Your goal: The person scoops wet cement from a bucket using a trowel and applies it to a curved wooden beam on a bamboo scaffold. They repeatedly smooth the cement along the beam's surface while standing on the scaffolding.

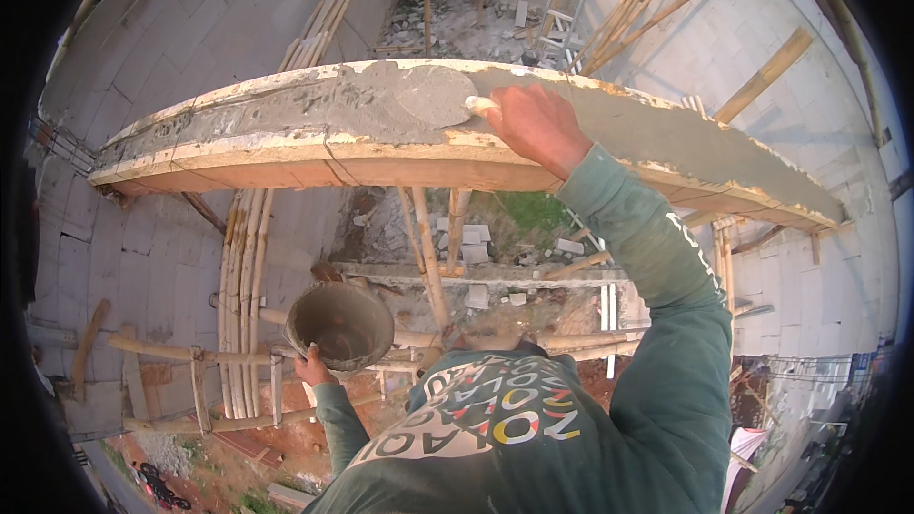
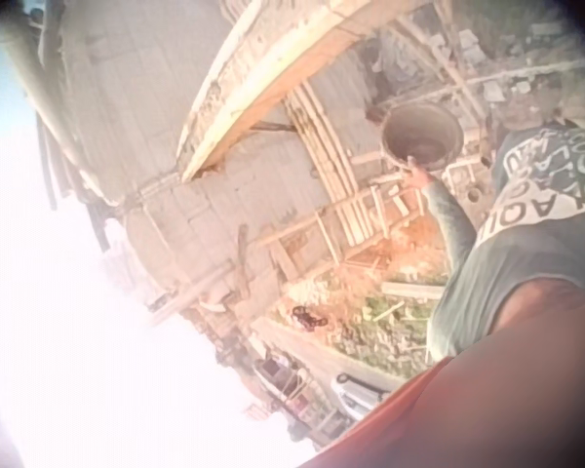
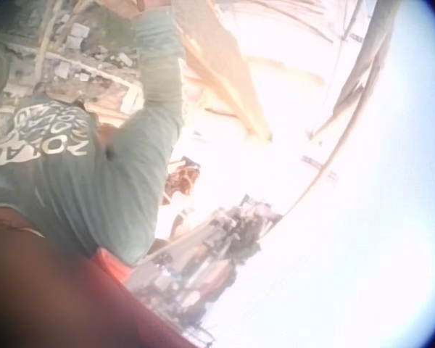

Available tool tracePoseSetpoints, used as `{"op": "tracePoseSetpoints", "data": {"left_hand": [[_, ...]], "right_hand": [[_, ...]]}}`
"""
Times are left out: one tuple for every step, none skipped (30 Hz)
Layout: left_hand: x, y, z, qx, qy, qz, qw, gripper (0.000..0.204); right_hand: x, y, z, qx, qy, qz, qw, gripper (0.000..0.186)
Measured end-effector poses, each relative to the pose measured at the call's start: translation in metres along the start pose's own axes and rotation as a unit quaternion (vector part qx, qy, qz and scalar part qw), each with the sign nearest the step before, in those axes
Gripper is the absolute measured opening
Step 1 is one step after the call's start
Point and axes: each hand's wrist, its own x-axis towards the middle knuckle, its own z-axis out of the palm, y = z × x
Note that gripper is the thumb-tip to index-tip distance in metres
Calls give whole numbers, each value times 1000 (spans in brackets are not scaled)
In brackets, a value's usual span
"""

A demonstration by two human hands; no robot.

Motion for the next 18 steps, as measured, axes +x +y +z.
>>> {"op": "tracePoseSetpoints", "data": {"left_hand": [[-1, -3, -4, -19, -7, 6, 1000, 37], [-1, -6, -8, -10, -6, 12, 1000, 38], [0, -8, -12, 10, 4, 0, 1000, 38], [2, -11, -16, 21, 4, -1, 1000, 39], [4, -13, -19, 27, 0, 5, 1000, 40], [7, -14, -21, 46, -1, -6, 999, 40], [9, -15, -23, 60, -5, -10, 998, 40], [11, -16, -24, 74, -8, -14, 997, 41], [13, -15, -25, 88, 1, -12, 996, 41], [13, -14, -24, 102, 11, -11, 995, 41], [13, -13, -23, 116, 19, -9, 993, 40], [12, -12, -21, 96, 18, -5, 995, 40], [11, -10, -20, 75, 15, 0, 997, 40], [10, -8, -17, 48, 3, 19, 999, 39], [10, -7, -14, 52, 11, 8, 999, 39], [9, -7, -13, 49, 11, 11, 999, 39], [8, -7, -11, 41, 3, 31, 999, 38], [9, -7, -10, 44, 7, 21, 999, 39]], "right_hand": [[-6, 15, -5, -25, -10, 39, 999, 27], [-13, 30, -12, -42, -7, 62, 997, 28], [-21, 41, -18, -40, -1, 89, 995, 30], [-27, 47, -23, -44, -2, 128, 991, 31], [-32, 52, -27, 2, -8, 146, 989, 32], [-39, 54, -32, 39, -27, 183, 982, 33], [-43, 52, -34, 70, -47, 228, 970, 34], [-42, 47, -33, 101, -65, 214, 969, 35], [-39, 39, -29, 125, -85, 210, 966, 37], [-34, 29, -24, 150, -105, 206, 961, 38], [-23, 16, -14, 143, -93, 144, 975, 36], [-9, 2, -5, 135, -78, 82, 984, 34], [3, -14, 5, 122, -87, 63, 987, 35], [17, -34, 17, 108, -96, 46, 988, 37], [31, -55, 29, 113, -87, 10, 990, 34], [43, -79, 40, 129, -82, 1, 988, 31], [54, -102, 47, 141, -87, 3, 986, 25], [63, -121, 51, 126, -91, -4, 988, 21]]}}
